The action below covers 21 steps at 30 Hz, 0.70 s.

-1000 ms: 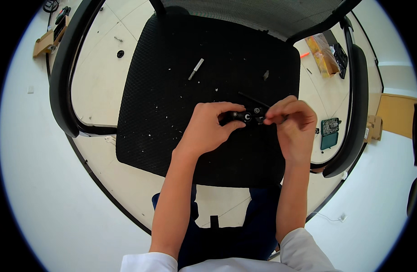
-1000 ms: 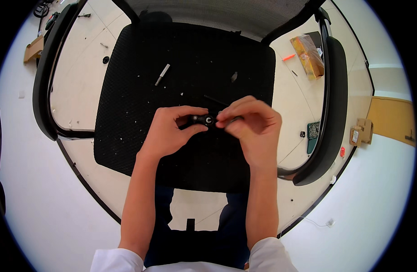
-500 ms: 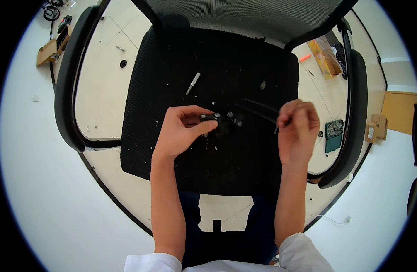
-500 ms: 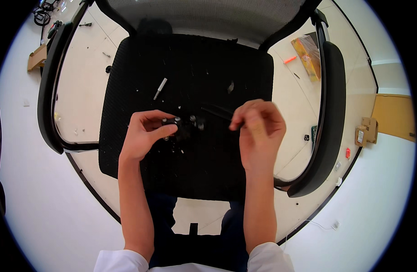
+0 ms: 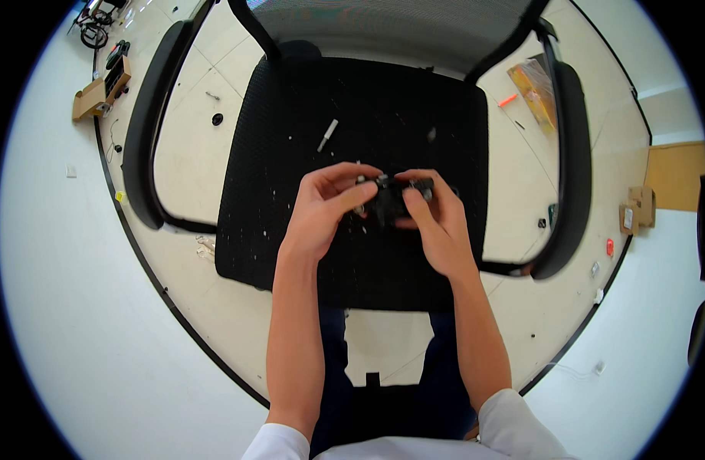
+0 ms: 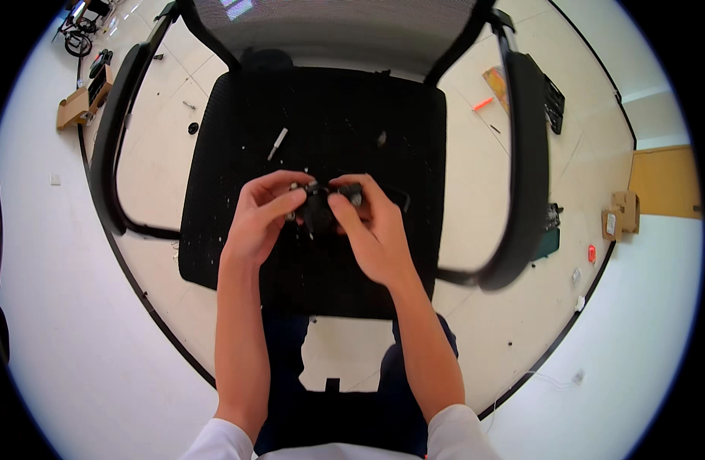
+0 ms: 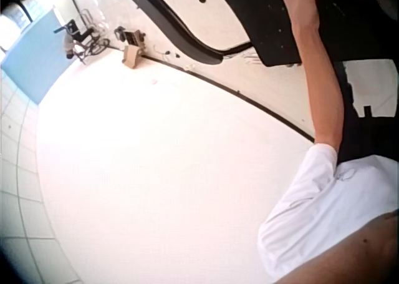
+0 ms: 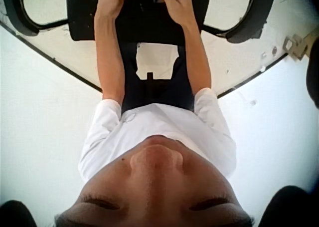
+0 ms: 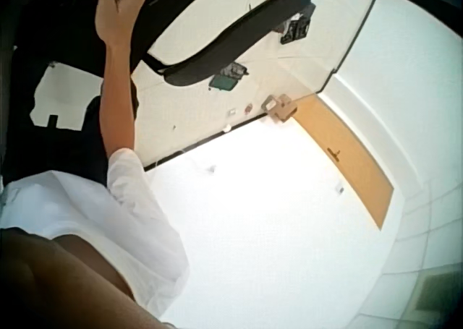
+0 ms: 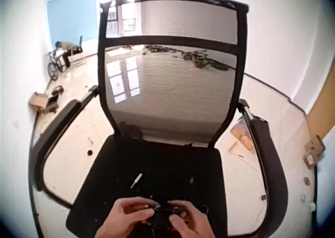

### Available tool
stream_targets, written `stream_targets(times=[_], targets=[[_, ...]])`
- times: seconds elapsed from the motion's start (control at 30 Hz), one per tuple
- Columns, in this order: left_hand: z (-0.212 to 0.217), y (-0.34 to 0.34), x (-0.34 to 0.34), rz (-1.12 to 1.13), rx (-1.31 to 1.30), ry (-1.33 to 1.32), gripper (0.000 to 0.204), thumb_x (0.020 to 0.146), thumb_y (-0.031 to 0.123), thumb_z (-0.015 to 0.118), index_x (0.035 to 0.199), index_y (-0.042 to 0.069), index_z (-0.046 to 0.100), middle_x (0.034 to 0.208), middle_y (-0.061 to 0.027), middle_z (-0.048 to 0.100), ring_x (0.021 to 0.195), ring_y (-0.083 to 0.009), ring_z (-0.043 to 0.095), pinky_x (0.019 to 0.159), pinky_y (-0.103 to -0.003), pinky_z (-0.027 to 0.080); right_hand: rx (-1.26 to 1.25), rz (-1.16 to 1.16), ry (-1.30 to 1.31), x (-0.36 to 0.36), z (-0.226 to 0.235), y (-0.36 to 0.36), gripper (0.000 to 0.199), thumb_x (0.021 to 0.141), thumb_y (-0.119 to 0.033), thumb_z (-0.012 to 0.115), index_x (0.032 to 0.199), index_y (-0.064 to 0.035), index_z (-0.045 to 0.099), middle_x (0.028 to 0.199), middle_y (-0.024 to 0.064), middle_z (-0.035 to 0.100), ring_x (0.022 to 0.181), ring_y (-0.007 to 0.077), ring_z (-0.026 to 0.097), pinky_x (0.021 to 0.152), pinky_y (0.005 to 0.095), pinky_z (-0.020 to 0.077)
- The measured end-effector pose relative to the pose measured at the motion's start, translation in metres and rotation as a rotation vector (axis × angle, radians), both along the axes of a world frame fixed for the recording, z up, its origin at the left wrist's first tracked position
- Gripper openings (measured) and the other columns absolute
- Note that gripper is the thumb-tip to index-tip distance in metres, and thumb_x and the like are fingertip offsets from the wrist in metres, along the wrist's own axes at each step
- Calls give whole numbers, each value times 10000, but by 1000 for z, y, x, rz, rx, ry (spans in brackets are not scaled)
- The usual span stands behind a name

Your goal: The person assembles a small mechanical device using an Allen key and small screws. They tighten and loosen screws on a black component, insert a small cylindrical part, and rotate the assembly to access different sides. The task is performed while seated on an office chair in a room with scattered tools and parts.

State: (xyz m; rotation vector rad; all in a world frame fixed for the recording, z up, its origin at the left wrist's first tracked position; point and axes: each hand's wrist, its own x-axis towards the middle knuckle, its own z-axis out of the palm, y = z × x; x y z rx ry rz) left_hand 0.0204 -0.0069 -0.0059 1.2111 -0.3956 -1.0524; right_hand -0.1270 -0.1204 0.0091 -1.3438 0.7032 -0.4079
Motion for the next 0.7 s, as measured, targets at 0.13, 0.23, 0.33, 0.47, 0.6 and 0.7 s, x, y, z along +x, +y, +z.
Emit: stream_targets(times=[0.13,0.23,0.33,0.47,0.6,0.7], targets=[[25,26,-37,154,-49,158,400,867,153,738,1206,-36,641,1085,-118,682,922,-151,659,784,-283,539,-192,70,119,-26,21,10,259,947,-193,658,1114,3,634,832,66,650,695,96,615,623,230,480],[67,66,-66,134,-73,30,444,860,76,727,1269,-44,604,1162,-138,673,989,-166,658,878,-307,539,-76,29,24,-52,52,49,293,938,-156,662,1173,12,613,890,101,691,819,162,708,659,262,566],[127,89,-93,70,-135,-199,474,830,-38,708,1287,-57,587,1191,-160,667,1035,-178,661,932,-304,529,-133,19,-103,-92,107,77,325,913,-82,675,1213,13,594,905,109,689,819,186,711,693,284,596],[211,143,-137,61,-198,-427,454,817,-56,713,1259,-55,611,1172,-137,680,1036,-168,661,940,-290,518,-63,75,-430,-137,171,121,311,946,-79,629,1224,46,567,892,127,676,798,203,712,696,313,613],[275,192,-191,79,-273,-547,446,808,-28,743,1237,-57,626,1147,-139,686,999,-178,676,905,-300,538,-20,124,-592,-193,236,169,267,1003,-179,572,1168,31,580,821,128,664,736,216,718,650,322,616],[302,227,-235,93,-464,-574,463,809,-39,739,1255,-57,615,1135,-139,688,991,-185,681,885,-308,550,-60,107,-627,-229,274,206,253,1000,-178,578,1149,27,581,811,130,667,693,211,715,615,315,611]])
